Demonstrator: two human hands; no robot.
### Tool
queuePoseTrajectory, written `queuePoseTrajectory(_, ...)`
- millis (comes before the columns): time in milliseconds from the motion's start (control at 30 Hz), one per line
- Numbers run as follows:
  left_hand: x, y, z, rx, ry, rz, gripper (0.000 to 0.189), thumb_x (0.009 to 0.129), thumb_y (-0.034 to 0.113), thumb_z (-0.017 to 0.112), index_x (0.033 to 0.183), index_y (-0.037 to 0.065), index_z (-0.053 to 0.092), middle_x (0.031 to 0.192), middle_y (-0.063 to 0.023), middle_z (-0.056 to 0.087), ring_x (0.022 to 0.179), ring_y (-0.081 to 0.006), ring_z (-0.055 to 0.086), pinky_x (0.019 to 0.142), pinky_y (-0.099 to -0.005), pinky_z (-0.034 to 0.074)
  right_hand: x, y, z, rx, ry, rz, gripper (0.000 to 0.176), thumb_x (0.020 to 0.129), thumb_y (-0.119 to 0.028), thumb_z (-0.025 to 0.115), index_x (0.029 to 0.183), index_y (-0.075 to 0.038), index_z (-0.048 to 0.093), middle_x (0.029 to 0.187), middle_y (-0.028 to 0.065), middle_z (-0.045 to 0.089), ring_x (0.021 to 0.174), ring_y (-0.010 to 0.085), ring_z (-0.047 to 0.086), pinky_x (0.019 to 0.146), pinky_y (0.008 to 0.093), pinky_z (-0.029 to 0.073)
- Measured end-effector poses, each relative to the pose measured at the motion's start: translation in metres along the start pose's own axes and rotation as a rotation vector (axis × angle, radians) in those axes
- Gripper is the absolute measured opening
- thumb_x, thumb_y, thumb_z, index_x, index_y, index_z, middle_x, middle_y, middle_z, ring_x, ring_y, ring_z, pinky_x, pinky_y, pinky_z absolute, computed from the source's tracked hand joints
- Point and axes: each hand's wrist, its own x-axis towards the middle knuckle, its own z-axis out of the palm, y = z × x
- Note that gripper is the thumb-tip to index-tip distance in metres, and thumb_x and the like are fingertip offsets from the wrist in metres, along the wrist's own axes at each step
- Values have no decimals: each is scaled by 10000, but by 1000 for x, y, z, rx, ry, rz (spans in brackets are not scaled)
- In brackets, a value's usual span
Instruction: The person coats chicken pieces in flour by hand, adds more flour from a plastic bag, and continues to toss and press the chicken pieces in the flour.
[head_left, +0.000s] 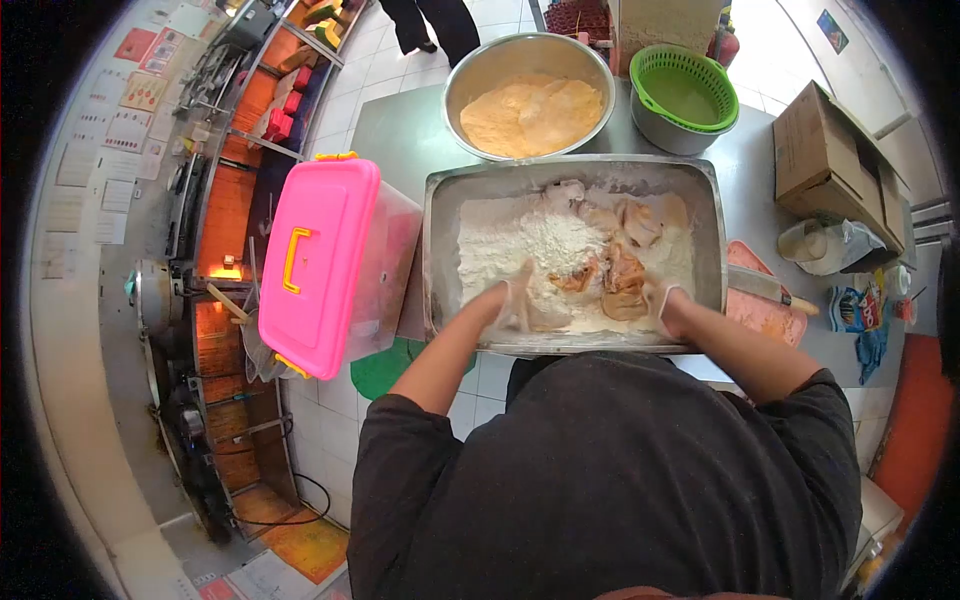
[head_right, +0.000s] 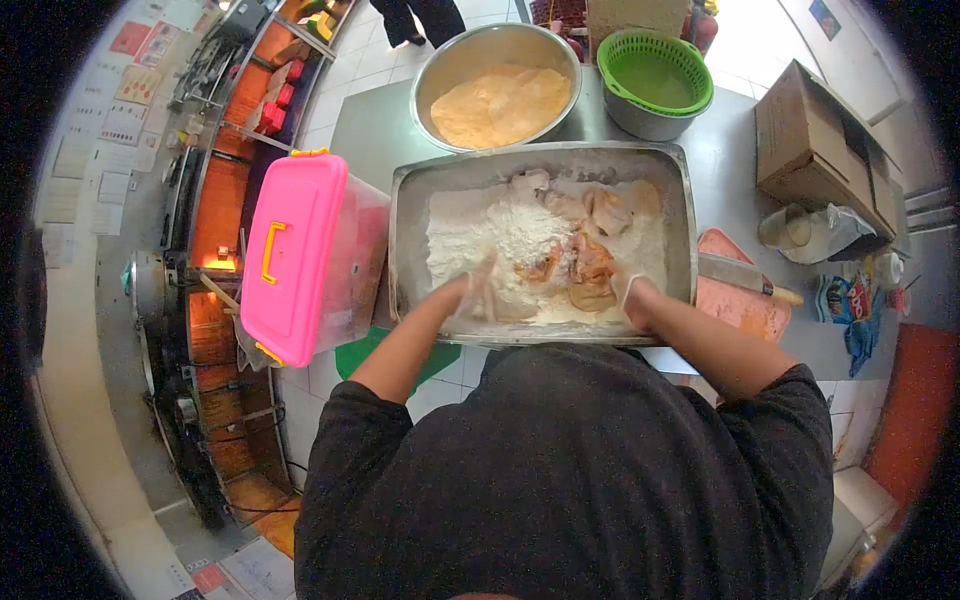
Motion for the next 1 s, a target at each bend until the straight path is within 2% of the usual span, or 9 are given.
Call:
queuePoseTrajectory(200,18,46,81,-370,-183,207,701,872,605,445,1304,53,452,1266,-144,491,1132,-268,496,982,-419,353,36,17,83,149,-268,63,566,923,-621,352,1061,-101,529,941,121,591,806,242,602,633,404,511)
queuePoseTrajectory(367,19,56,85,-483,-114,366,588,889,528,512,1232,51,533,1172,-114,561,1065,-234,532,939,-386,398,-14,-14,130,217,-34,7,380,914,-442,490,1052,-99,580,861,82,613,786,220,604,660,367,507)
queuePoseTrajectory(433,14,56,64,-339,-2,478,543,896,497,539,1203,50,566,1135,-103,589,1039,-221,546,922,-373,416,-1,-16,109,-537,-83,-415,410,900,-437,513,1076,-81,614,901,113,636,823,232,610,695,375,495)
queuePoseTrajectory(533,-25,77,32,132,293,583,496,900,466,567,1177,56,601,1097,-81,616,1006,-195,553,902,-365,432,-81,-87,107,-1219,-3,-614,497,852,-488,537,1083,-67,665,991,171,663,911,281,620,795,406,466)
queuePoseTrajectory(600,-29,95,18,130,422,544,516,904,487,544,1199,67,594,1104,-72,617,1027,-188,543,910,-370,430,-70,-110,82,-1235,255,-616,520,842,-517,518,1074,-76,669,1035,186,656,989,316,615,825,404,469)
queuePoseTrajectory(733,-38,127,32,-357,477,235,655,897,580,473,1311,73,499,1219,-89,581,1145,-235,514,956,-392,420,-15,-127,28,-669,787,-480,529,872,-503,473,1127,-71,643,1138,209,609,1100,351,573,873,405,462)
queuePoseTrajectory(767,-43,129,32,-401,485,199,659,896,580,474,1317,74,492,1229,-92,572,1154,-239,507,961,-397,416,19,-126,11,-1085,788,-566,534,911,-491,441,1181,-61,607,1190,192,603,1098,320,580,885,396,452)
queuePoseTrajectory(867,-41,130,49,-402,360,227,671,891,582,477,1333,78,469,1259,-99,547,1180,-249,485,973,-411,405,28,-109,33,-49,213,-427,556,945,-504,396,1242,-62,555,1205,158,598,1057,281,582,880,376,453)
queuePoseTrajectory(1000,-36,136,100,-377,82,320,690,884,584,482,1355,83,439,1298,-108,513,1214,-263,457,990,-430,390,41,-99,63,88,-25,-373,549,938,-555,395,1197,-105,574,1053,102,626,919,211,587,794,323,475)
